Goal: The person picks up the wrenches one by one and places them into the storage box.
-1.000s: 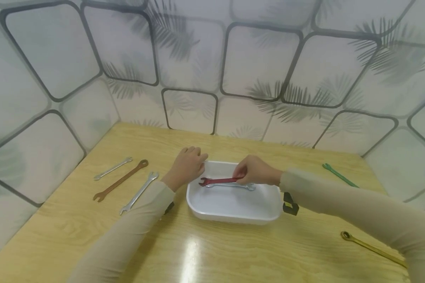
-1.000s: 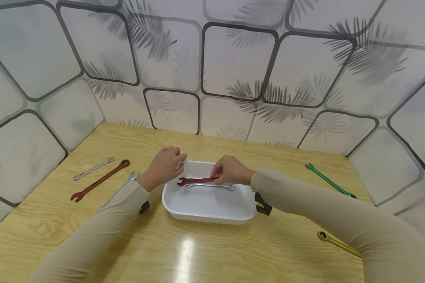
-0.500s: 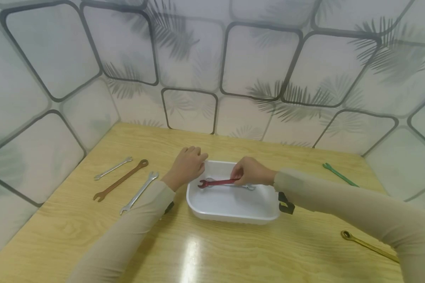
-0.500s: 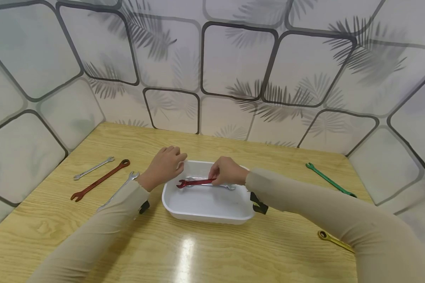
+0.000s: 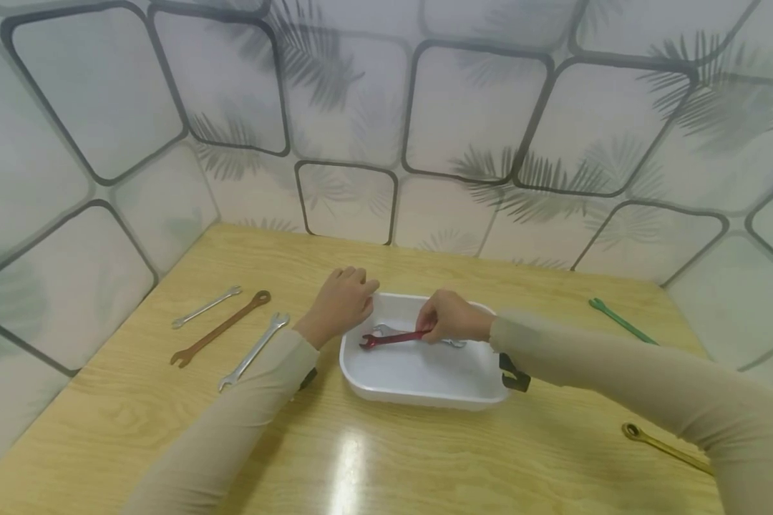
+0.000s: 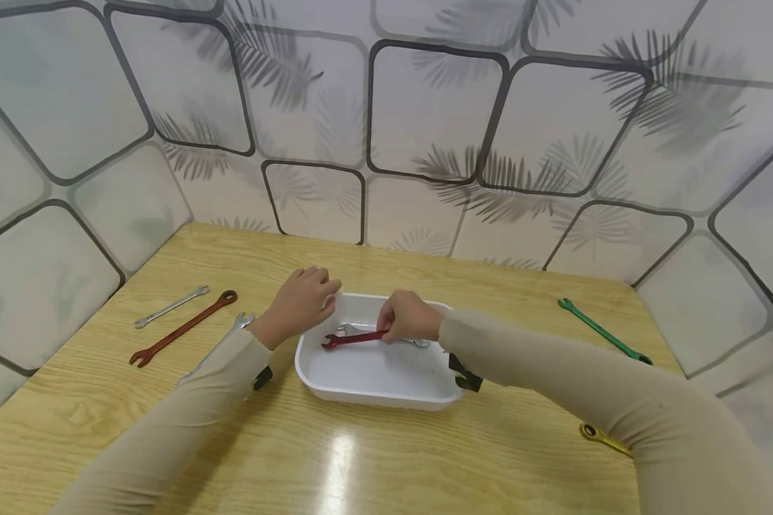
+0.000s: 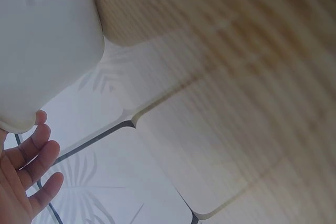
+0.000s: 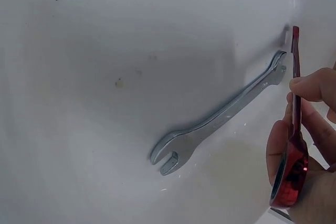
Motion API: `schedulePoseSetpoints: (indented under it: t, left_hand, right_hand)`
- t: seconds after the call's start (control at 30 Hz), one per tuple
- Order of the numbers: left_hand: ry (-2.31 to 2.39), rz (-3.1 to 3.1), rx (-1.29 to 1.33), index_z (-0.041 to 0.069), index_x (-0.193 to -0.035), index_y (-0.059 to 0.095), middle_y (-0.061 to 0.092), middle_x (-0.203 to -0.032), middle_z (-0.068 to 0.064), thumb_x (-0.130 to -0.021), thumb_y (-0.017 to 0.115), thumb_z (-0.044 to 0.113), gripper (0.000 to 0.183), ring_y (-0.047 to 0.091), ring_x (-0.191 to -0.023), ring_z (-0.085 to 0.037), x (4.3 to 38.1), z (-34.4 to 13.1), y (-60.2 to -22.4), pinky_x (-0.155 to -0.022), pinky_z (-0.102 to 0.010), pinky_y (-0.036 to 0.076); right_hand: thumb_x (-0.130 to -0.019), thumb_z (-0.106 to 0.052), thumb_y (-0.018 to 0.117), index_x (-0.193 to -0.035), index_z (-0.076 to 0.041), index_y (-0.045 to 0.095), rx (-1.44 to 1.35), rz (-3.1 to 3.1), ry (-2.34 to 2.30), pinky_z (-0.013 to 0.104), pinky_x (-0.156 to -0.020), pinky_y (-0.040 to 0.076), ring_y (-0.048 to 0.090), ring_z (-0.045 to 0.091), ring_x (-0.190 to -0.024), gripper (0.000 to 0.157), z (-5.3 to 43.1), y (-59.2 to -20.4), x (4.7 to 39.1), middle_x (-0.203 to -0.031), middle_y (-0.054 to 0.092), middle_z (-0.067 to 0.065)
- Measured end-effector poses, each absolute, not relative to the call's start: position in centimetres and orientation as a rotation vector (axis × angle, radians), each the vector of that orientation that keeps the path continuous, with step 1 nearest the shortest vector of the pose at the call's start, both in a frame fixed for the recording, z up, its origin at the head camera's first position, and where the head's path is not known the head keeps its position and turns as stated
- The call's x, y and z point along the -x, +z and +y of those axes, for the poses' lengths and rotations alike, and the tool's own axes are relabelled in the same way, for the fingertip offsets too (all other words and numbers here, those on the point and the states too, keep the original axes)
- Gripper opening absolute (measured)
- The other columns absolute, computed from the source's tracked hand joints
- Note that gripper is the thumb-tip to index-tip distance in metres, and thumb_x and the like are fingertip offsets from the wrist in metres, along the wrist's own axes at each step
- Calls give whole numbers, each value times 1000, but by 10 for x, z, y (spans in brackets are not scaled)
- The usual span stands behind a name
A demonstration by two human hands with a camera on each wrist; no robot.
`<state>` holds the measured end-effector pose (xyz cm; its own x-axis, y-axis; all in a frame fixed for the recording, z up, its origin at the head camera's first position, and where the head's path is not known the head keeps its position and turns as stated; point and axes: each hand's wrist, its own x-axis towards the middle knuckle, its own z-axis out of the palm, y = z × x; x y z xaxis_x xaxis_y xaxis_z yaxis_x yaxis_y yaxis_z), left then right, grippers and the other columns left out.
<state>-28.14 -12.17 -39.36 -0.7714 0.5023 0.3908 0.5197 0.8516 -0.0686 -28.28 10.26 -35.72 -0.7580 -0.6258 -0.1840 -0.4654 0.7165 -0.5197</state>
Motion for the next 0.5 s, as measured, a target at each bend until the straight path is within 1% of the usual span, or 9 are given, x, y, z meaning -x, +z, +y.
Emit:
schedulePoseSetpoints:
  t: [0.17, 0.5]
  left_hand:
    - [-42, -2640, 756, 12, -99, 63, 59, -87, -7, -84, 59, 18, 16, 55, -81, -21, 281, -122, -394, -80, -37, 50]
    - [-54, -2630, 757, 12, -98, 63, 58, -86, -7, -84, 60, 18, 16, 54, -79, -21, 281, -121, -394, -78, -37, 49]
  right_hand:
    - [-69, 2, 73, -78, -3, 73, 864, 2581, -626, 17, -61, 48, 57, 7, -63, 11, 102, -359, 283, -71, 70, 5]
    - [-68, 1, 74, -77, -5, 72, 928, 2569, -549, 17, -61, 47, 56, 6, -63, 11, 100, -361, 289, -70, 69, 3]
